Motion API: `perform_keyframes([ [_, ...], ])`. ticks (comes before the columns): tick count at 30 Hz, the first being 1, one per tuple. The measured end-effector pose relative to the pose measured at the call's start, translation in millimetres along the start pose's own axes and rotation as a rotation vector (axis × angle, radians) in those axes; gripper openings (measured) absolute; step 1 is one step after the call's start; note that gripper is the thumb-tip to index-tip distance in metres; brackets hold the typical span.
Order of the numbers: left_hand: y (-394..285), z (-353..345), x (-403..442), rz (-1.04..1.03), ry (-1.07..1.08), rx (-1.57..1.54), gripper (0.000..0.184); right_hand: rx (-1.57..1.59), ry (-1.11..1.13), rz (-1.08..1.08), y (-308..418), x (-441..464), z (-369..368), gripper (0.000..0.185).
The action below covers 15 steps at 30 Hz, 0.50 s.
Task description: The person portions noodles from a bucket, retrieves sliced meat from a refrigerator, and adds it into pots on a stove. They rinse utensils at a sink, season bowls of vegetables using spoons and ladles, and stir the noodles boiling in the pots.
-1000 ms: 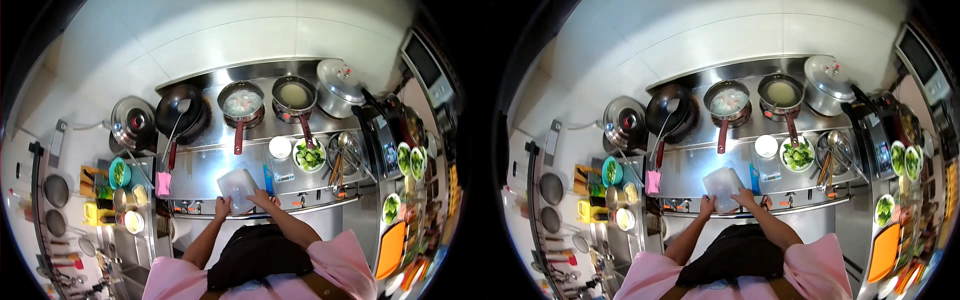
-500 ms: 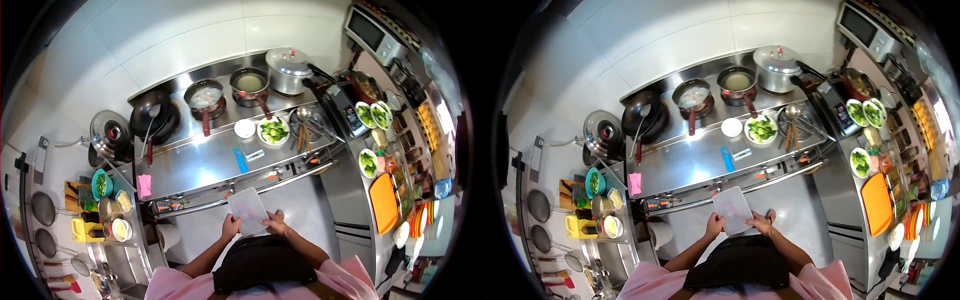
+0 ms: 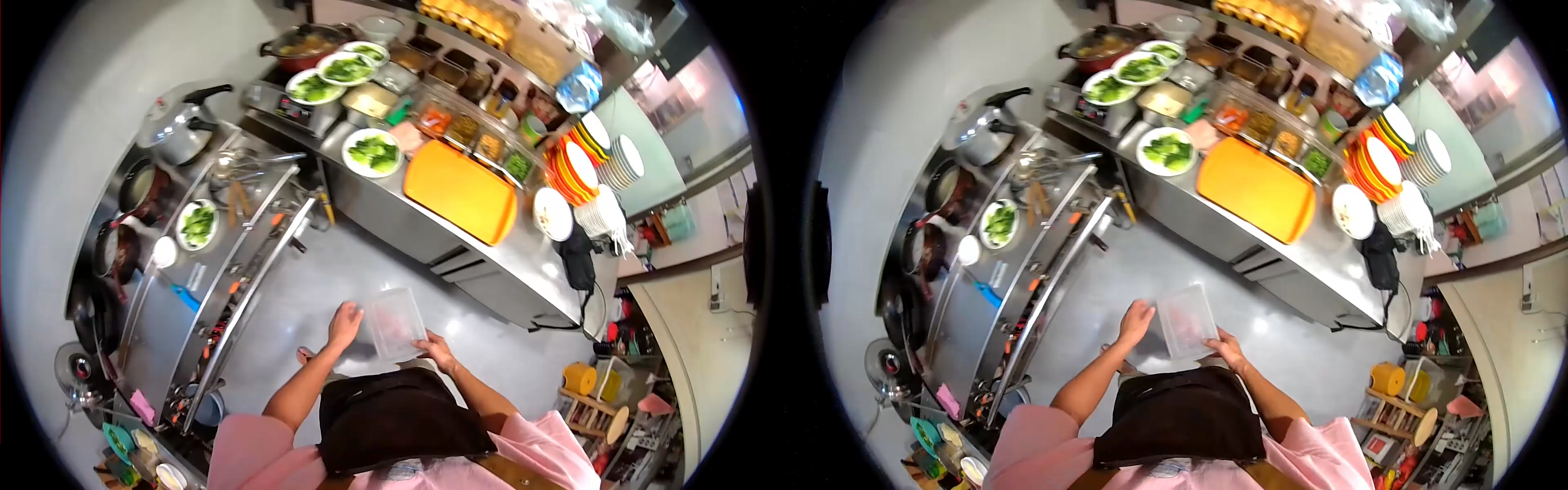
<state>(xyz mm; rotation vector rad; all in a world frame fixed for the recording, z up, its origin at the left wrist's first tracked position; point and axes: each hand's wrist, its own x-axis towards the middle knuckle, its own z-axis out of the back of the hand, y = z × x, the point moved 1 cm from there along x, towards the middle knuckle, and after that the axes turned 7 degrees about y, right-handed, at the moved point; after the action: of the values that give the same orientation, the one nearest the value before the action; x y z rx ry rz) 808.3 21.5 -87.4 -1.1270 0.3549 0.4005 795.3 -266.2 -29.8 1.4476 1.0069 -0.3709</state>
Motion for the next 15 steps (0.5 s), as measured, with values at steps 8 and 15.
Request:
perform_keyframes([
  [8, -154, -260, 175, -0.304, 0.425, -0.133, 0.087, 0.167, -0.356, -0.119, -77, -70, 198, 0.054],
  [15, -178, -314, 201, -0.385, 0.274, -0.147, 0.071, 0.248, -0.452, -0.208, -132, -51, 242, 0.046],
])
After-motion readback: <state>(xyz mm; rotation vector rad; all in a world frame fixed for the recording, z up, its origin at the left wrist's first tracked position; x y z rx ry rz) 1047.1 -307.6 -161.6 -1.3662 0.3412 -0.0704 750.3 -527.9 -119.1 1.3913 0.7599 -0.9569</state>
